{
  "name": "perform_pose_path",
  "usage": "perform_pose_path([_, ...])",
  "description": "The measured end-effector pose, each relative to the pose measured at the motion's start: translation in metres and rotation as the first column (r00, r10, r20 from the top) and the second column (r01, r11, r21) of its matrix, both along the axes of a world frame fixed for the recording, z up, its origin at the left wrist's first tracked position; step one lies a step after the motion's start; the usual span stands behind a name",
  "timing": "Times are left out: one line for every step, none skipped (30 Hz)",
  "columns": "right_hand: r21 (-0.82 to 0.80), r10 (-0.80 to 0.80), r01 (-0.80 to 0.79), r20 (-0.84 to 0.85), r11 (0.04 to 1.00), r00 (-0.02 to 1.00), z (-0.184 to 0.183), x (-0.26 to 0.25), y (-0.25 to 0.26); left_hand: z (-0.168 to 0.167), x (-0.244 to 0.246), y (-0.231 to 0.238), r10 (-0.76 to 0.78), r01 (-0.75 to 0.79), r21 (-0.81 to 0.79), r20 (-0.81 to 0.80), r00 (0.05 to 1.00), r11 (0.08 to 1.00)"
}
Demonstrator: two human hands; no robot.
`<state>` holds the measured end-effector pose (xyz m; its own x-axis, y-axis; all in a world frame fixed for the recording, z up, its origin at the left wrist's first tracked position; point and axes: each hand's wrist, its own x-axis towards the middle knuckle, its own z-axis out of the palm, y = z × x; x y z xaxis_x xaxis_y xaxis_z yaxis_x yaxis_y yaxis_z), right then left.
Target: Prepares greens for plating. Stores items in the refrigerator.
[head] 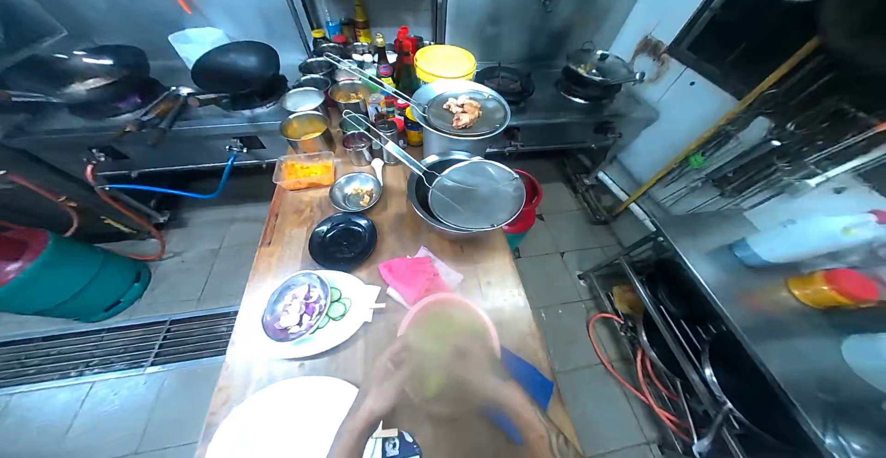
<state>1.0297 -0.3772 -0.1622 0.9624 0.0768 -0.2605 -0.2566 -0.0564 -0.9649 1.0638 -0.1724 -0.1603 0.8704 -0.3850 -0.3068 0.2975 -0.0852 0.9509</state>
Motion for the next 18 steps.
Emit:
perform_pose_path([-0.007, -0.053, 0.053, -0.014, 0.999, 0.998, 0.004, 0.000, 0.002, 0.000, 0.002, 0.001, -0.007, 0.006, 0.066, 0.012, 1.000, 0.998])
perform_pose_path([-0.015, -0.098, 0.098, -0.044, 0.995, 0.994, 0.008, 0.000, 0.004, 0.001, 0.004, 0.001, -0.001, -0.001, 0.120, 0.021, 1.000, 0.993])
perform_pose_path([-0.028, -0.139, 0.137, -0.077, 0.990, 0.987, 0.012, 0.000, 0.006, 0.001, 0.005, -0.002, 0.016, -0.020, 0.167, 0.024, 1.000, 0.986])
perform_pose_path([-0.044, -0.175, 0.171, -0.115, 0.984, 0.978, 0.019, -0.001, 0.008, 0.003, 0.006, -0.006, 0.037, -0.042, 0.214, 0.025, 0.999, 0.976])
perform_pose_path([-0.067, -0.211, 0.203, -0.148, 0.977, 0.966, 0.027, -0.001, 0.010, 0.007, 0.007, -0.010, 0.025, -0.029, 0.264, 0.019, 1.000, 0.964])
perform_pose_path([-0.090, -0.241, 0.229, -0.167, 0.969, 0.956, 0.030, -0.002, 0.011, 0.009, 0.009, -0.015, -0.002, -0.002, 0.311, 0.013, 1.000, 0.950])
perform_pose_path([-0.121, -0.249, 0.231, -0.167, 0.965, 0.954, 0.030, -0.002, 0.009, 0.011, 0.011, -0.018, -0.030, 0.023, 0.352, 0.015, 0.999, 0.936])
perform_pose_path([-0.171, -0.239, 0.212, -0.157, 0.962, 0.958, 0.026, -0.001, 0.006, 0.014, 0.015, -0.021, -0.058, 0.051, 0.386, 0.006, 0.998, 0.921])
perform_pose_path([-0.249, -0.212, 0.172, -0.143, 0.953, 0.967, 0.019, -0.001, 0.001, 0.016, 0.018, -0.022, -0.081, 0.074, 0.432, -0.003, 0.997, 0.899])
perform_pose_path([-0.379, -0.180, 0.130, -0.098, 0.916, 0.979, 0.007, -0.001, -0.005, 0.019, 0.021, -0.023, -0.109, 0.112, 0.487, -0.033, 0.993, 0.866])
perform_pose_path([-0.544, -0.124, 0.081, -0.044, 0.835, 0.991, -0.006, -0.002, -0.013, 0.016, 0.025, -0.022, -0.150, 0.159, 0.561, -0.063, 0.987, 0.813])
perform_pose_path([-0.681, -0.056, 0.039, -0.003, 0.731, 0.998, -0.014, -0.005, -0.017, 0.008, 0.029, -0.021, -0.196, 0.202, 0.641, -0.081, 0.977, 0.741])
perform_pose_path([-0.765, 0.030, -0.034, -0.019, 0.643, 0.999, -0.015, -0.008, -0.020, -0.003, 0.031, -0.020, -0.230, 0.215, 0.706, -0.076, 0.970, 0.675])
perform_pose_path([-0.808, 0.134, -0.149, -0.088, 0.571, 0.987, -0.011, -0.010, -0.019, -0.007, 0.031, -0.019, -0.240, 0.207, 0.745, -0.065, 0.969, 0.634])
perform_pose_path([-0.817, 0.249, -0.293, -0.190, 0.497, 0.950, -0.004, -0.010, -0.015, -0.006, 0.030, -0.018, -0.231, 0.178, 0.764, -0.040, 0.972, 0.620])
perform_pose_path([-0.815, 0.359, -0.416, -0.277, 0.404, 0.891, -0.003, -0.009, -0.010, -0.002, 0.027, -0.016, -0.208, 0.130, 0.772, 0.003, 0.978, 0.623])
perform_pose_path([-0.805, 0.453, -0.506, -0.343, 0.309, 0.823, -0.006, -0.007, -0.005, 0.000, 0.023, -0.013, -0.177, 0.061, 0.769, 0.069, 0.982, 0.636])
perform_pose_path([-0.796, 0.521, -0.560, -0.385, 0.230, 0.762, -0.014, -0.005, 0.001, 0.001, 0.018, -0.010, -0.151, -0.006, 0.762, 0.136, 0.979, 0.648])
